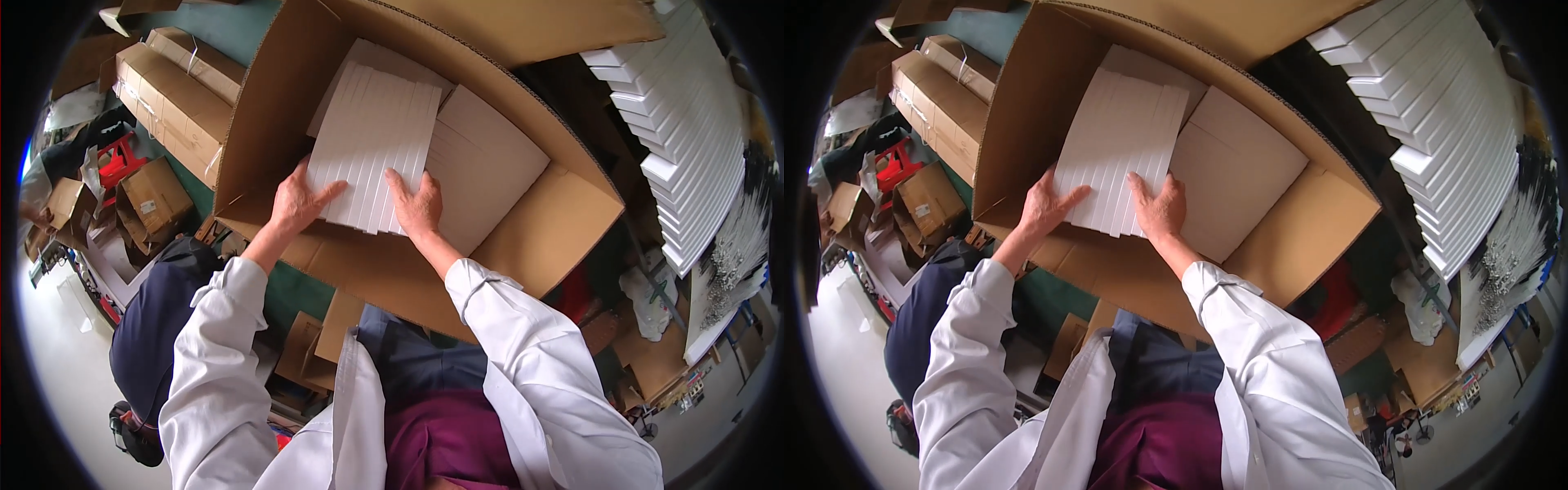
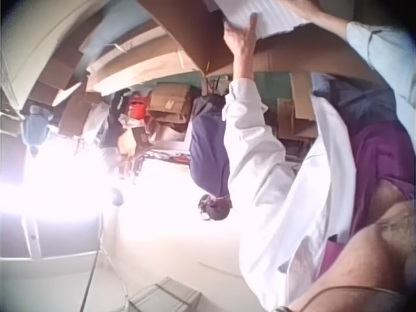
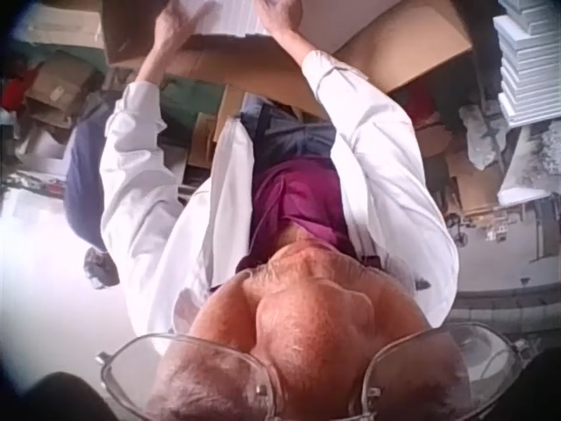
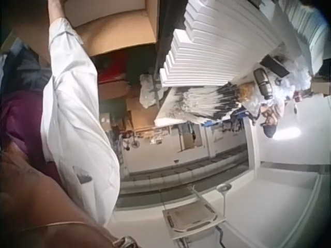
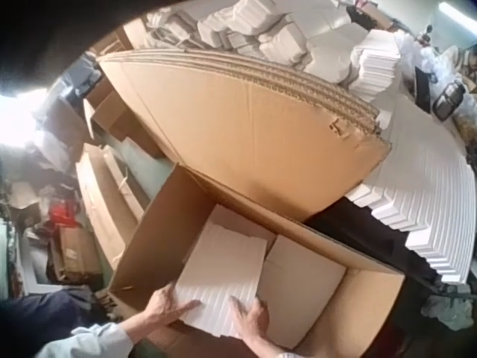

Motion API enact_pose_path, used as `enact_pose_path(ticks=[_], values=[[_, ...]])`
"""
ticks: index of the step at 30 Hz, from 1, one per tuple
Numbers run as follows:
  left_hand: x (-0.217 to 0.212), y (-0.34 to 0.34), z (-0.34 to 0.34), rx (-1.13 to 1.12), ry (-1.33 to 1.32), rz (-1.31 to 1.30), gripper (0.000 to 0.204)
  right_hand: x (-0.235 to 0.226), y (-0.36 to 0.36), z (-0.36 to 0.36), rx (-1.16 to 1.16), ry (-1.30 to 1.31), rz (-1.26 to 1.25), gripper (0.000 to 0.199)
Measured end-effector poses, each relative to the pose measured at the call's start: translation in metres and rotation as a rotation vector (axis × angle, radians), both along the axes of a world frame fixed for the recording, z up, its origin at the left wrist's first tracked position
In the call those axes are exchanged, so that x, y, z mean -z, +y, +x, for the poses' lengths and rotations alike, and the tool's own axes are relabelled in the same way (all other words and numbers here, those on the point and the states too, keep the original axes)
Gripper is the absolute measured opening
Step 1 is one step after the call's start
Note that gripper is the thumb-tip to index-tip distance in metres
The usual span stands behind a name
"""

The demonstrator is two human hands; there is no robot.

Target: Packing white rectangular components into a large cardboard box.

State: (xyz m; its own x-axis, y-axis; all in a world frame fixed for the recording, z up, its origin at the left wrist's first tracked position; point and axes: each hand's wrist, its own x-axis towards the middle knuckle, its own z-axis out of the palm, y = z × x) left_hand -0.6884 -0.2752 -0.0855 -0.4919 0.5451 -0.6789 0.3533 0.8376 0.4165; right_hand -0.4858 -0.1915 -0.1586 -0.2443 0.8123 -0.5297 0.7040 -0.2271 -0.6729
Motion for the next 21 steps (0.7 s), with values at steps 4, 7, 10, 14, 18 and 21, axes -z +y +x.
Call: enact_pose_path(ticks=[4, 7, 10, 14, 18, 21], values=[[0.038, 0.002, -0.008, 0.030, -0.076, 0.098, 0.082, 0.029, -0.003, -0.010, 0.094, 0.078, 0.067, 0.063], [0.066, -0.003, -0.009, -0.097, -0.156, 0.113, 0.078, 0.045, -0.004, -0.015, 0.094, 0.048, 0.025, 0.060], [0.095, -0.006, -0.018, -0.058, -0.102, 0.135, 0.077, 0.059, -0.008, -0.021, 0.148, 0.065, 0.039, 0.059], [0.127, 0.000, -0.029, 0.059, -0.084, 0.207, 0.087, 0.083, -0.011, -0.025, 0.189, 0.068, 0.070, 0.060], [0.152, 0.006, -0.047, 0.048, -0.165, 0.192, 0.087, 0.094, -0.011, -0.034, 0.206, 0.060, 0.026, 0.060], [0.157, 0.021, -0.051, 0.072, -0.135, 0.152, 0.087, 0.104, -0.007, -0.034, 0.217, 0.057, 0.006, 0.057]])
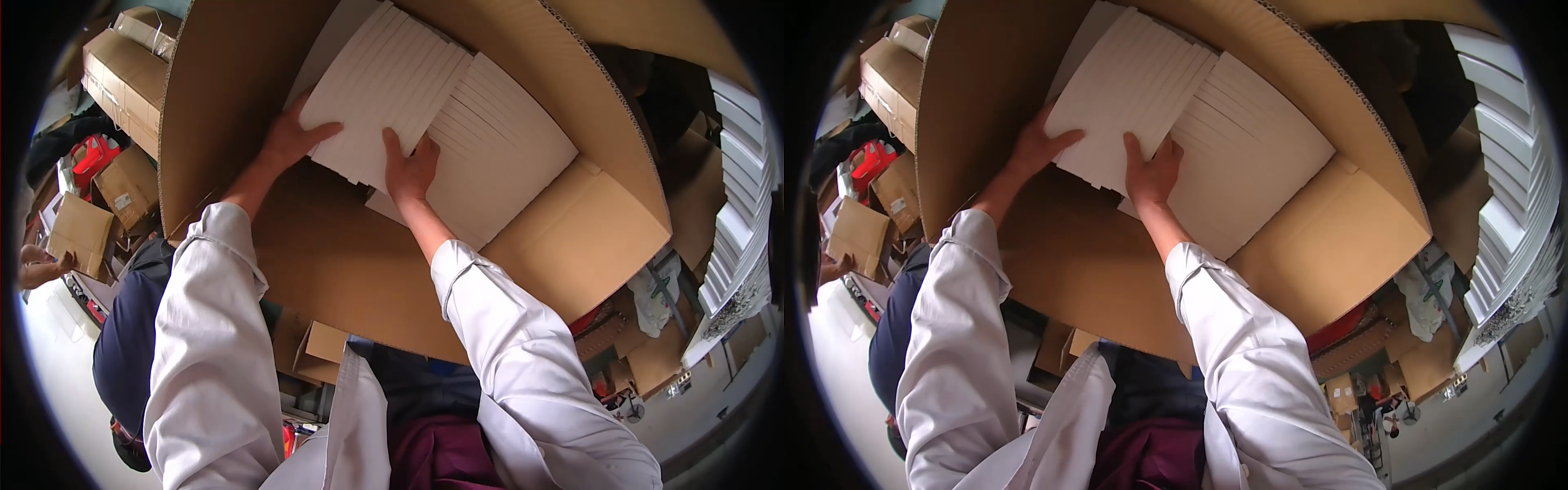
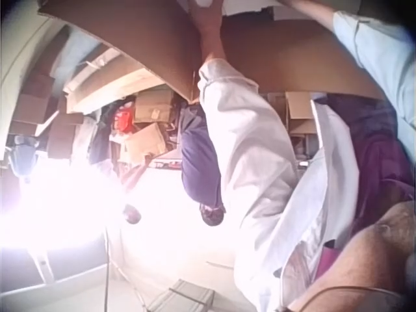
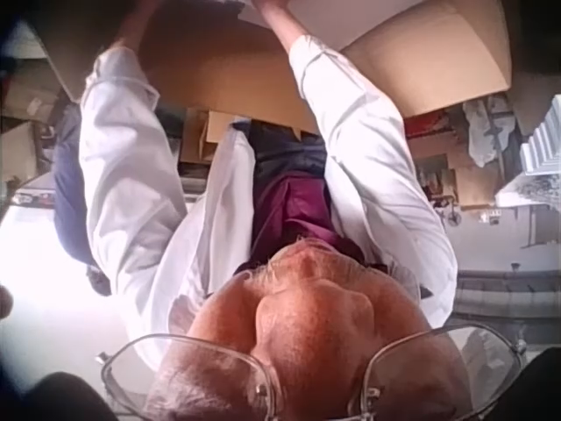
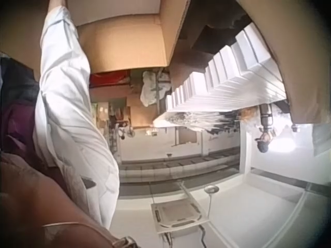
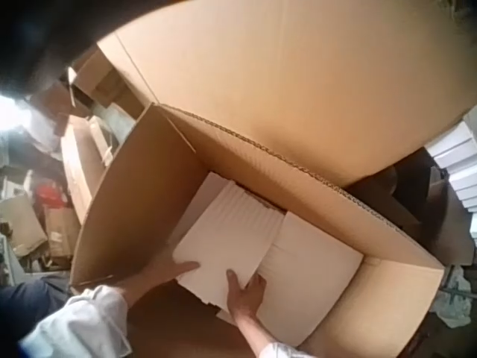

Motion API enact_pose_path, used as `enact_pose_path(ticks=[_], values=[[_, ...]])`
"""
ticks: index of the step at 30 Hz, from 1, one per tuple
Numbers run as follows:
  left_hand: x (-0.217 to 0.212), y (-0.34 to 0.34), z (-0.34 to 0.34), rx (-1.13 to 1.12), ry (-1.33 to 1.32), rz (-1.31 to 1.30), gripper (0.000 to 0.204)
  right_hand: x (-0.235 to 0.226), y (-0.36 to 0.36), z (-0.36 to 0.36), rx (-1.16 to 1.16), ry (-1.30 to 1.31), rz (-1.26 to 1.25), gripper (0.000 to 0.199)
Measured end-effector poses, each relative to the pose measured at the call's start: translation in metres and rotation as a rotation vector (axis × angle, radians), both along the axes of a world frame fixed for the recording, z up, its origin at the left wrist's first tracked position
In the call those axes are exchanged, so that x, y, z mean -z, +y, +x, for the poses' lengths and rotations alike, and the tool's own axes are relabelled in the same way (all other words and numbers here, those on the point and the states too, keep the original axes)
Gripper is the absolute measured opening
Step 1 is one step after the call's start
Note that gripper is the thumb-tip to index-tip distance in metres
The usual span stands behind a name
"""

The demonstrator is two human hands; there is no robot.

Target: Packing white rectangular components into a large cardboard box.

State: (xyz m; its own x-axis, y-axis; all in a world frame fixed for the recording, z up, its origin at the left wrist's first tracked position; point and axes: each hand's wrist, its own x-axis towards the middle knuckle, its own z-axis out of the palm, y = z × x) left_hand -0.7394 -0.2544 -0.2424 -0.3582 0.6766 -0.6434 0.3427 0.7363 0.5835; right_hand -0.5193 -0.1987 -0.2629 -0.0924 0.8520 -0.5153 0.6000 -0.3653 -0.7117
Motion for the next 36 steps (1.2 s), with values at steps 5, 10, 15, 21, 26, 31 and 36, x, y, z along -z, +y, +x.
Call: enact_pose_path(ticks=[5, 10, 15, 21, 26, 31, 36], values=[[0.016, 0.004, -0.007, 0.015, -0.039, 0.026, 0.088, 0.013, -0.007, -0.002, 0.019, 0.021, 0.009, 0.057], [0.037, 0.013, -0.001, -0.040, -0.055, 0.020, 0.086, 0.030, -0.008, 0.002, -0.041, -0.027, 0.154, 0.042], [0.055, 0.021, 0.010, -0.044, 0.013, -0.041, 0.082, 0.037, -0.002, 0.004, -0.045, -0.059, 0.219, 0.030], [0.085, 0.026, 0.009, 0.075, 0.286, -0.037, 0.085, 0.032, 0.014, -0.003, -0.133, -0.090, 0.204, 0.023], [0.097, 0.026, 0.008, 0.075, 0.248, 0.019, 0.086, 0.027, 0.020, 0.002, -0.150, -0.118, 0.140, 0.024], [0.101, 0.020, 0.004, 0.086, 0.273, 0.018, 0.086, 0.024, 0.030, -0.003, -0.102, -0.068, -0.101, 0.025], [0.097, 0.027, 0.012, 0.022, 0.276, 0.081, 0.087, 0.042, 0.034, 0.006, -0.180, -0.137, 0.068, 0.026]])
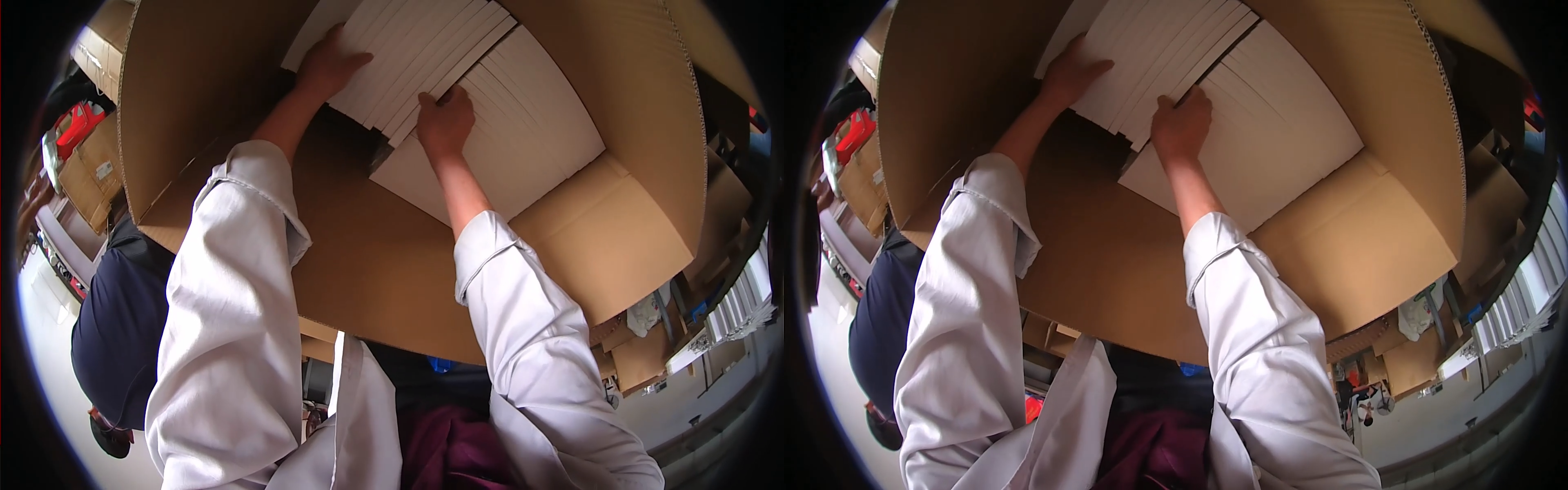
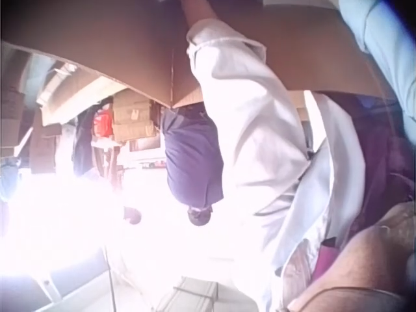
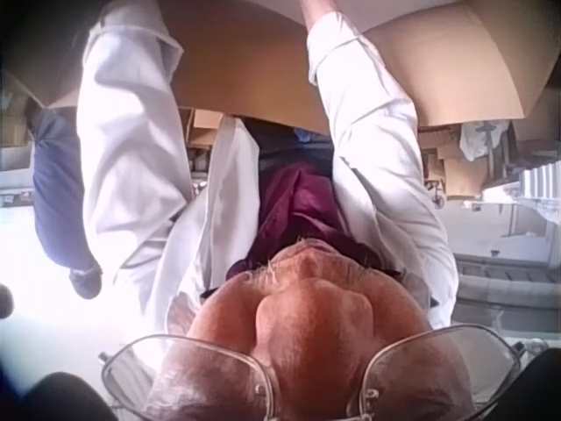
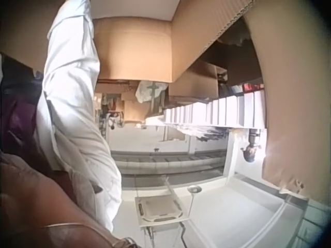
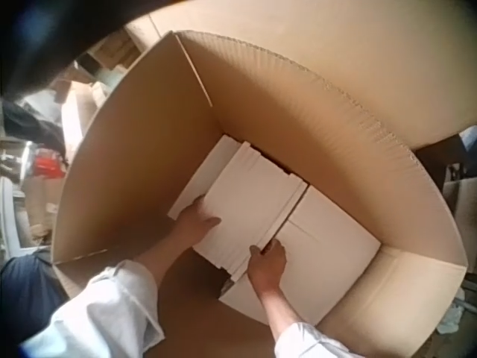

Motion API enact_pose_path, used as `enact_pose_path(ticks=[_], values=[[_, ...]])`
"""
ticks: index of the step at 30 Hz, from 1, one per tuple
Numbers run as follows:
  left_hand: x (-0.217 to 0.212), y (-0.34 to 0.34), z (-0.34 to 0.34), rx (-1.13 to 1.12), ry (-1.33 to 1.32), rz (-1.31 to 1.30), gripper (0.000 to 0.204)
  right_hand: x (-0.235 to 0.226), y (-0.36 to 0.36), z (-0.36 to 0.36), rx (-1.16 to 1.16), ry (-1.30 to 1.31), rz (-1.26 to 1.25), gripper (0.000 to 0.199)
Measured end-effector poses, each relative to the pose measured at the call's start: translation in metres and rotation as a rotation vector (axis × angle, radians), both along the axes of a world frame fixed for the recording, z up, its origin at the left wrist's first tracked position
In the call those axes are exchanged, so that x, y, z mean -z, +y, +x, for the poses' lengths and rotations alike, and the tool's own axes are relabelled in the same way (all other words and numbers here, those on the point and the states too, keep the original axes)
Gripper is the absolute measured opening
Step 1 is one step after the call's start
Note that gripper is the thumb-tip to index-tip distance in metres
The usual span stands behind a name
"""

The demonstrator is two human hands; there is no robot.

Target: Packing white rectangular components into a large cardboard box.

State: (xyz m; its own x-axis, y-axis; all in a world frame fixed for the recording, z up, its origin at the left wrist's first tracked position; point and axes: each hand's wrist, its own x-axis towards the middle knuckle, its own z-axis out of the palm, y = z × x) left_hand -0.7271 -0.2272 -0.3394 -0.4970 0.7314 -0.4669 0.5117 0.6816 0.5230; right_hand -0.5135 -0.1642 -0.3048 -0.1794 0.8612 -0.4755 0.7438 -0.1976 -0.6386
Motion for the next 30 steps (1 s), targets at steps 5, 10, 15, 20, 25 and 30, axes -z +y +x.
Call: enact_pose_path(ticks=[5, 10, 15, 20, 25, 30], values=[[0.004, -0.004, 0.003, -0.030, 0.012, -0.029, 0.089, 0.004, 0.013, 0.022, -0.143, -0.012, 0.036, 0.029], [0.018, -0.002, 0.009, -0.067, 0.049, -0.021, 0.090, -0.001, 0.023, 0.034, -0.163, -0.069, -0.050, 0.032], [0.022, -0.003, 0.018, -0.105, 0.120, -0.010, 0.090, -0.001, 0.028, 0.038, -0.340, 0.021, 0.230, 0.039], [0.011, -0.003, 0.021, -0.137, 0.093, -0.056, 0.091, -0.015, 0.048, 0.018, -0.598, -0.023, 0.446, 0.055], [0.006, -0.001, 0.024, -0.156, 0.099, -0.101, 0.093, 0.002, 0.053, 0.020, -0.866, -0.145, 0.489, 0.070], [0.008, 0.011, 0.056, -0.302, 0.127, -0.005, 0.077, 0.009, 0.068, 0.041, -0.924, -0.247, 0.519, 0.073]])
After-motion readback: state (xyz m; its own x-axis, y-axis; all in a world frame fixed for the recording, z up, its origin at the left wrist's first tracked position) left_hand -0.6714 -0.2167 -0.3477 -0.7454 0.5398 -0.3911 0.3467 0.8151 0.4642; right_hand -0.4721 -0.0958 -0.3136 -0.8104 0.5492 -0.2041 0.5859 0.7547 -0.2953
